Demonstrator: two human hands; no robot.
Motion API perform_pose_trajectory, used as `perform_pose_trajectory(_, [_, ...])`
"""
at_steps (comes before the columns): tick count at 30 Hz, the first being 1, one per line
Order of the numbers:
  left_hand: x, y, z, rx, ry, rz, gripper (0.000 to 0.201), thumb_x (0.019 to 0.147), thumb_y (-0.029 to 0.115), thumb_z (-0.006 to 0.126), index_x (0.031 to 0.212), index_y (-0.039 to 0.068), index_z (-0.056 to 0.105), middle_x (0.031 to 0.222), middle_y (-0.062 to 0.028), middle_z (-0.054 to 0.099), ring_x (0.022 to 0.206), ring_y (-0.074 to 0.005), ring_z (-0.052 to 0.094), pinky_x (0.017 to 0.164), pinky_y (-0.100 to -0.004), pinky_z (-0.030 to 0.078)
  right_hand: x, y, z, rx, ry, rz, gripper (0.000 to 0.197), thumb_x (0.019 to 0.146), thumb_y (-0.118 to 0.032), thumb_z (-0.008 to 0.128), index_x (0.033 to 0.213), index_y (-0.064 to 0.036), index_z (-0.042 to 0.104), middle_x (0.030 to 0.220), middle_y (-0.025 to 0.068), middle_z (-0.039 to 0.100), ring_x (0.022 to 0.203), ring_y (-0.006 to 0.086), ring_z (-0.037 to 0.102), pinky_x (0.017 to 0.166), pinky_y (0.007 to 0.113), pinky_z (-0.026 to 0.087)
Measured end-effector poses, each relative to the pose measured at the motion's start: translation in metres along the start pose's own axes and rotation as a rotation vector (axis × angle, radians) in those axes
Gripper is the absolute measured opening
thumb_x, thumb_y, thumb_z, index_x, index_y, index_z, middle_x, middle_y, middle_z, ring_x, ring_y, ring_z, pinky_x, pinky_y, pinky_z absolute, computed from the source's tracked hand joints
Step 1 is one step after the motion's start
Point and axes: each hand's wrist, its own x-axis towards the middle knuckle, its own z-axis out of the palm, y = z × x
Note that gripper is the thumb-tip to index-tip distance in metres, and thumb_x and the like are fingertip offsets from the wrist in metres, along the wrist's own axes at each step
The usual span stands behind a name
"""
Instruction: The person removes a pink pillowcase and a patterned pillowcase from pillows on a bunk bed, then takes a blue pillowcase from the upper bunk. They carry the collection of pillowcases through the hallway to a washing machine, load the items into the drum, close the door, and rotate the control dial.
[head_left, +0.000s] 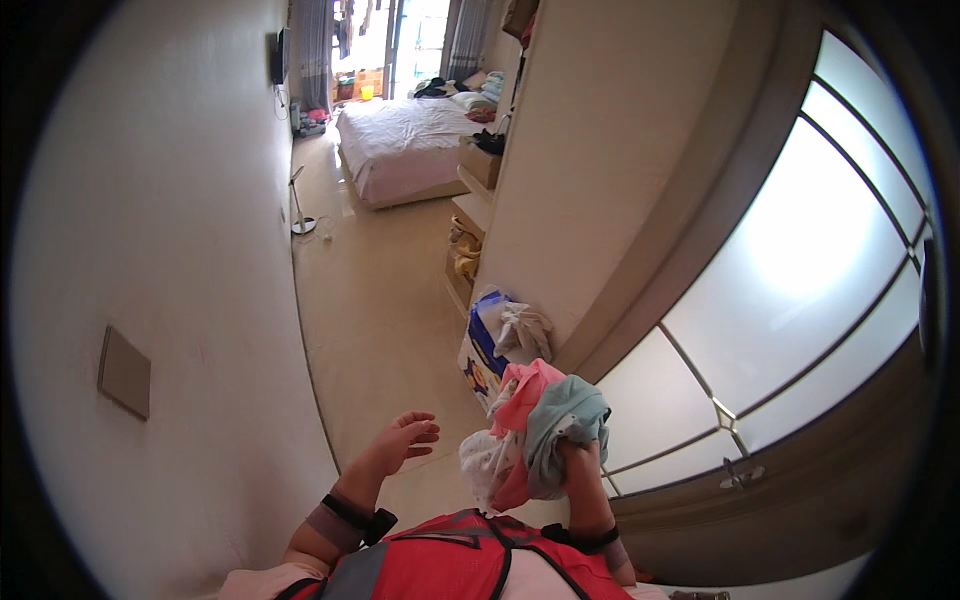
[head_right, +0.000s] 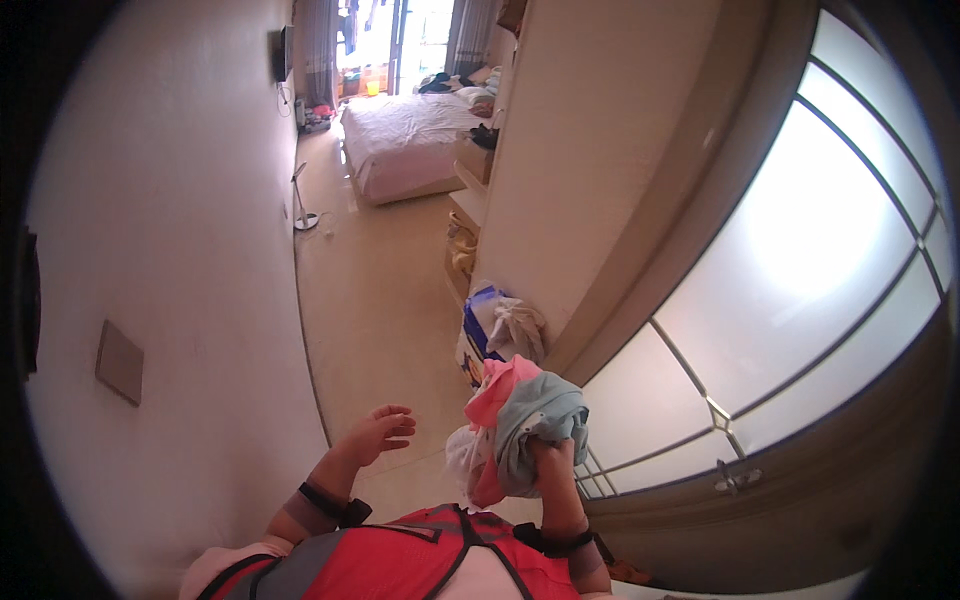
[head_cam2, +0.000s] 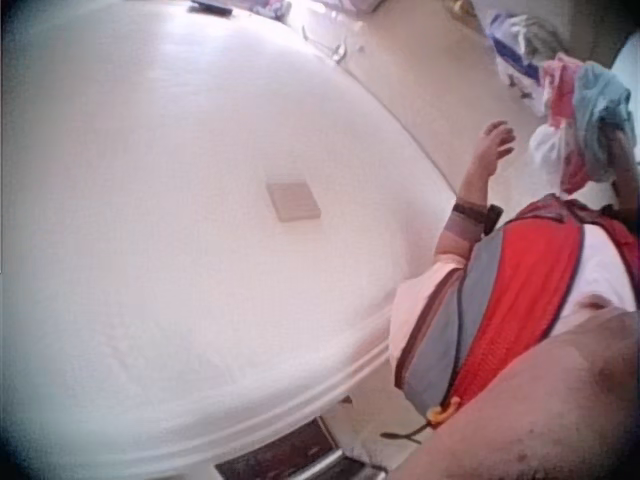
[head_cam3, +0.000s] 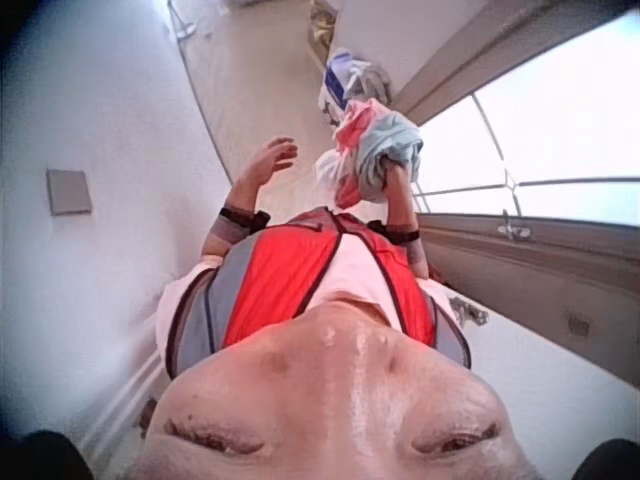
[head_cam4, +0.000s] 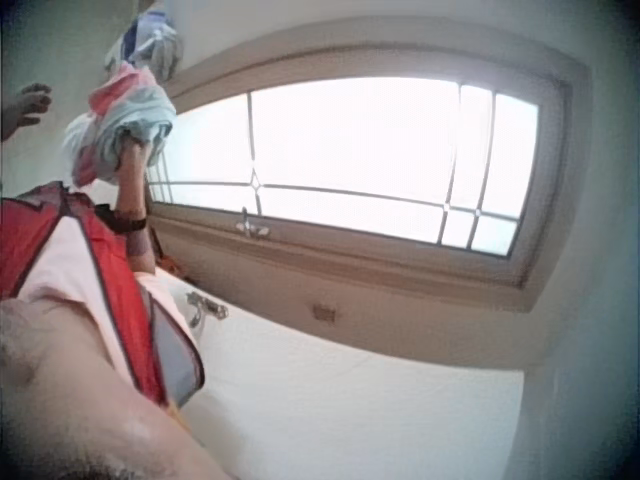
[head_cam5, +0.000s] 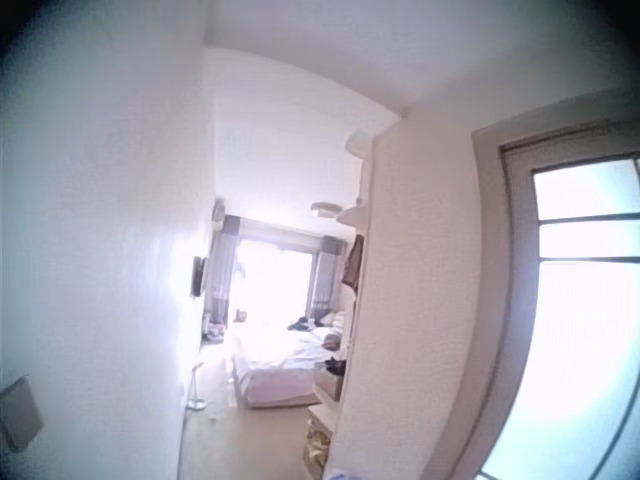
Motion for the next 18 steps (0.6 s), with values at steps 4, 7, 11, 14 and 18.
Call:
perform_pose_trajectory(4, [0.025, 0.035, -0.032, -0.033, 0.041, -0.002, 0.030, 0.092, 0.024, 0.057, 0.118, 0.009, 0.054, 0.107, -0.0073, 0.061, 0.100, -0.0202, 0.060, 0.086, -0.0381, 0.051, 0.075, 0.015, 0.037, 0.075, -0.047, 0.059, 0.042, 0.073, 0.009, 0.057, 0.115, 0.0042, 0.058, 0.107, 0.0119, 0.064, 0.096, 0.0245, 0.063, 0.084, 0.035, 0.050])
perform_pose_trajectory(7, [0.051, 0.063, -0.066, -0.069, 0.133, 0.028, 0.027, 0.093, 0.024, 0.056, 0.117, 0.010, 0.054, 0.107, -0.0049, 0.061, 0.102, -0.0182, 0.059, 0.086, -0.0367, 0.050, 0.139, 0.024, 0.072, 0.029, -0.101, 0.096, 0.044, 0.073, 0.007, 0.059, 0.117, 0.0011, 0.057, 0.108, 0.0102, 0.063, 0.097, 0.0237, 0.062, 0.084, 0.035, 0.050])
perform_pose_trajectory(11, [0.088, 0.102, -0.123, -0.146, 0.252, 0.125, 0.030, 0.092, 0.022, 0.057, 0.119, 0.009, 0.053, 0.105, -0.0075, 0.062, 0.097, -0.0208, 0.061, 0.086, -0.0403, 0.050, 0.231, 0.050, 0.125, -0.005, -0.173, 0.081, 0.063, 0.071, 0.006, 0.063, 0.131, -0.0046, 0.045, 0.122, 0.0084, 0.055, 0.109, 0.0234, 0.055, 0.089, 0.037, 0.047])
perform_pose_trajectory(14, [0.102, 0.141, -0.148, -0.164, 0.366, 0.107, 0.034, 0.091, 0.022, 0.059, 0.120, 0.008, 0.051, 0.105, -0.0075, 0.062, 0.096, -0.0209, 0.061, 0.084, -0.0410, 0.050, 0.291, 0.056, 0.171, 0.003, -0.258, 0.129, 0.066, 0.071, 0.005, 0.064, 0.133, -0.0047, 0.043, 0.124, 0.0089, 0.053, 0.112, 0.0241, 0.053, 0.091, 0.038, 0.047])
perform_pose_trajectory(18, [0.110, 0.184, -0.187, -0.205, 0.497, 0.193, 0.033, 0.091, 0.022, 0.058, 0.119, 0.007, 0.051, 0.104, -0.0076, 0.062, 0.098, -0.0217, 0.060, 0.083, -0.0405, 0.051, 0.356, 0.049, 0.254, 0.029, -0.336, 0.303, 0.058, 0.072, 0.005, 0.064, 0.127, -0.0032, 0.049, 0.118, 0.0090, 0.058, 0.108, 0.0255, 0.056, 0.091, 0.037, 0.047])
